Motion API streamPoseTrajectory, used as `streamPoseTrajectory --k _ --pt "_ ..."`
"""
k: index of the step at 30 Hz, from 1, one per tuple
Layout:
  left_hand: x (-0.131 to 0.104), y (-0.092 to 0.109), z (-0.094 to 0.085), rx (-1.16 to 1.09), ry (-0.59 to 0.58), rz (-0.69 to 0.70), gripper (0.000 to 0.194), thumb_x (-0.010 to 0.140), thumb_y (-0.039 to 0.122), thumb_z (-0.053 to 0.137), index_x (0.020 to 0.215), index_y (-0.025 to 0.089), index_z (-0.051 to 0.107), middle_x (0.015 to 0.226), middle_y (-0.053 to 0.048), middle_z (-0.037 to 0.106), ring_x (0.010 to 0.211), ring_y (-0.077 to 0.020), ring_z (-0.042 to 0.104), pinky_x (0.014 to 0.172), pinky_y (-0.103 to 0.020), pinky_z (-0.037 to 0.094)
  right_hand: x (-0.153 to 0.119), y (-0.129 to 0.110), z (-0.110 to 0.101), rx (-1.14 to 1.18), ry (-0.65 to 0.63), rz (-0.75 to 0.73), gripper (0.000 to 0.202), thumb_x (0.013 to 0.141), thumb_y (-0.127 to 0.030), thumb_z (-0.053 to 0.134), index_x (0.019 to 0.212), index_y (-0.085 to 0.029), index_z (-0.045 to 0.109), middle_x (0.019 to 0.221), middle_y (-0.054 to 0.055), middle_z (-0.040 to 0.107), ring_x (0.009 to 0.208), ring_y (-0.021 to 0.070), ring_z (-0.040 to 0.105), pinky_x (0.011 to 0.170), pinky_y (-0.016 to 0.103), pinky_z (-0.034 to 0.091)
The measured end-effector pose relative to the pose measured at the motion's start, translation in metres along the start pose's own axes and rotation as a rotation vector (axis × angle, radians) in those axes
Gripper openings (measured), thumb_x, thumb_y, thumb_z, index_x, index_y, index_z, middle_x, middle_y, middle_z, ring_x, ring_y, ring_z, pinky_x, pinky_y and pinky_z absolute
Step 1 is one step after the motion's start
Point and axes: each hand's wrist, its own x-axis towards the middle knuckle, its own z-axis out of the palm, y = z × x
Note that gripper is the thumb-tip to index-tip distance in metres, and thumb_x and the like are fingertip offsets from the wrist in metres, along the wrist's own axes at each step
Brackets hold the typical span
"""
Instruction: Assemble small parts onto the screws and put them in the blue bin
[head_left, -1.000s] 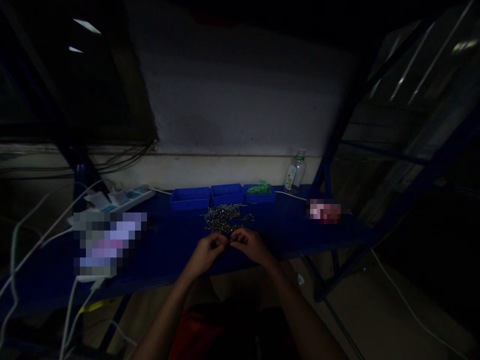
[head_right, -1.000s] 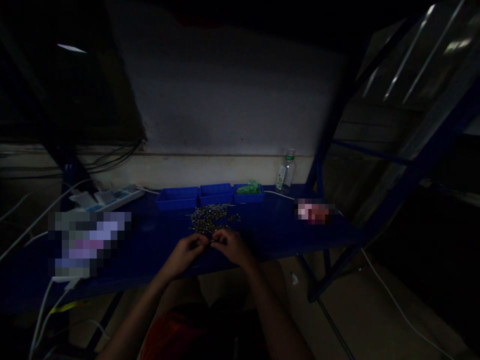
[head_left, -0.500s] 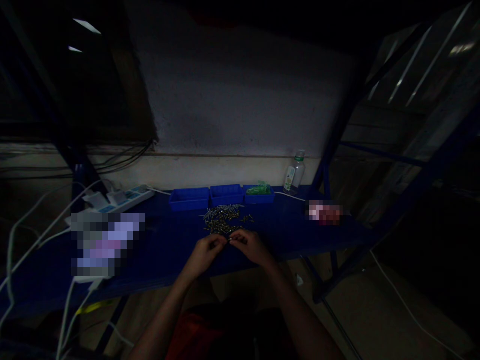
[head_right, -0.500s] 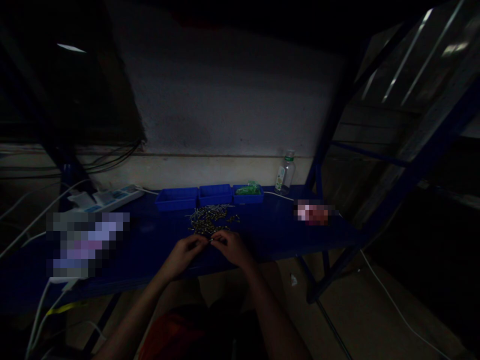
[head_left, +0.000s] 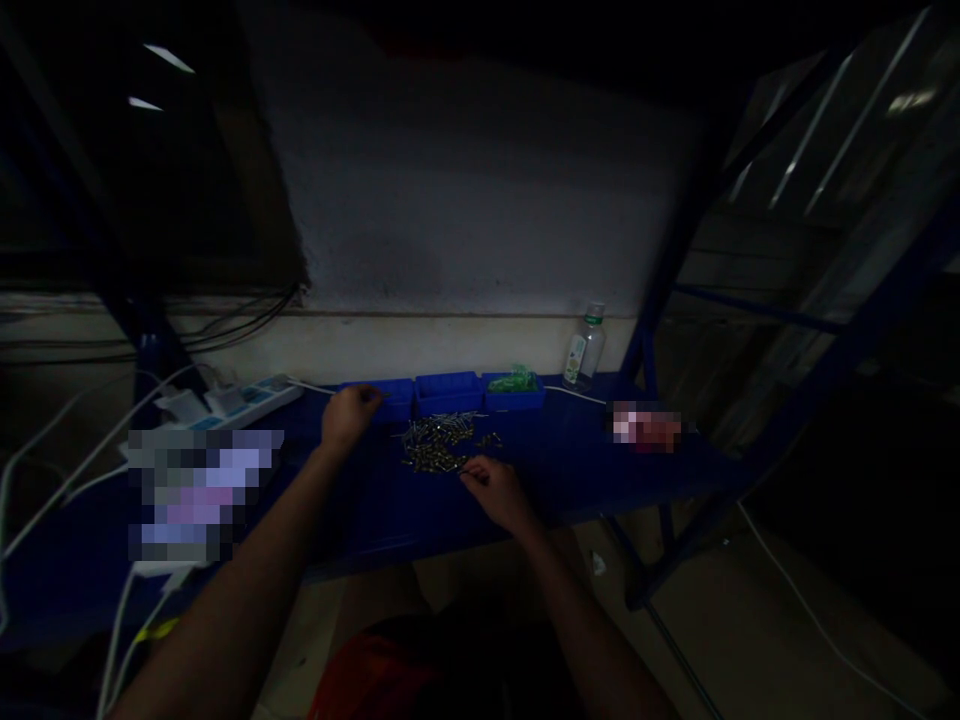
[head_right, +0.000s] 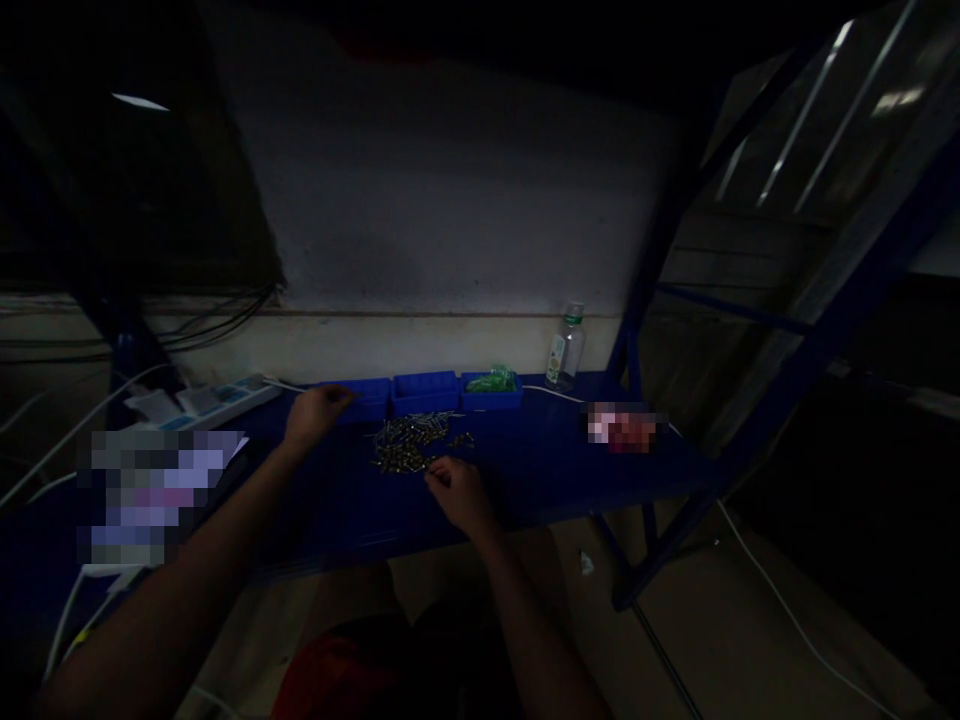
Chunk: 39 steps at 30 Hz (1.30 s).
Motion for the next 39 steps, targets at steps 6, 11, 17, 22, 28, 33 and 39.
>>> streamPoseTrajectory --k 6,11,17,22,28,33,39 --pt "-0.021 0.001 0.007 -0.055 -0.047 0.039 0.04 0.079 0.039 0.046 0.105 0.013 0.063 0.097 -0.011 0.069 0.084 -0.0226 0.063 0.073 -0.028 0.046 -0.001 -0.001 -0.001 -0.035 -0.011 -0.014 0.011 0.08 -0.025 0.055 0.087 -0.019 0.062 0.081 0.002 0.067 0.073 0.0131 0.063 0.068 0.023 0.048" --pt "-0.065 -0.004 0.008 -0.156 -0.274 0.166 0.035 0.077 0.036 0.047 0.1 0.017 0.066 0.098 -0.006 0.069 0.087 -0.0223 0.063 0.076 -0.025 0.045 -0.002 -0.003 -0.001 -0.05 -0.027 -0.019 0.011 0.081 -0.025 0.054 0.086 -0.02 0.062 0.081 0.002 0.067 0.073 0.0137 0.062 0.069 0.025 0.047" --pt "-0.091 -0.015 0.007 -0.149 -0.363 0.08 0.033 0.076 0.035 0.048 0.098 0.019 0.066 0.099 -0.007 0.069 0.089 -0.0241 0.063 0.076 -0.027 0.045 -0.002 -0.004 -0.002 -0.049 -0.041 -0.007 0.01 0.081 -0.024 0.054 0.086 -0.02 0.062 0.08 0.002 0.067 0.071 0.0135 0.062 0.068 0.025 0.048" --pt "-0.106 -0.001 0.01 -0.187 -0.408 0.132 0.034 0.077 0.037 0.048 0.099 0.018 0.066 0.097 -0.007 0.07 0.087 -0.0234 0.063 0.075 -0.027 0.046 -0.002 -0.007 -0.003 -0.03 -0.038 -0.013 0.01 0.081 -0.024 0.054 0.085 -0.02 0.062 0.078 0.002 0.067 0.071 0.0139 0.062 0.067 0.024 0.048" --pt "-0.122 0.024 0.019 -0.079 -0.357 0.166 0.03 0.078 0.033 0.051 0.101 0.018 0.064 0.101 -0.01 0.067 0.092 -0.0241 0.061 0.076 -0.028 0.043 -0.003 -0.009 -0.004 -0.043 -0.047 -0.02 0.011 0.081 -0.023 0.054 0.085 -0.019 0.062 0.079 0.003 0.067 0.072 0.014 0.062 0.067 0.024 0.048" --pt "-0.124 0.039 0.021 -0.039 -0.337 0.142 0.02 0.081 0.026 0.048 0.093 0.021 0.063 0.096 -0.008 0.068 0.089 -0.0225 0.062 0.072 -0.026 0.041 -0.003 -0.011 -0.005 -0.052 -0.055 -0.016 0.011 0.082 -0.023 0.053 0.085 -0.019 0.062 0.079 0.002 0.067 0.072 0.0136 0.062 0.067 0.024 0.047" --pt "-0.124 0.043 0.023 0.033 -0.297 0.132 0.021 0.082 0.033 0.047 0.085 0.019 0.062 0.088 -0.009 0.068 0.083 -0.0226 0.062 0.067 -0.026 0.039 -0.003 -0.009 -0.004 -0.059 -0.05 -0.032 0.01 0.081 -0.023 0.053 0.086 -0.02 0.062 0.08 0.002 0.067 0.074 0.0141 0.062 0.068 0.024 0.047"
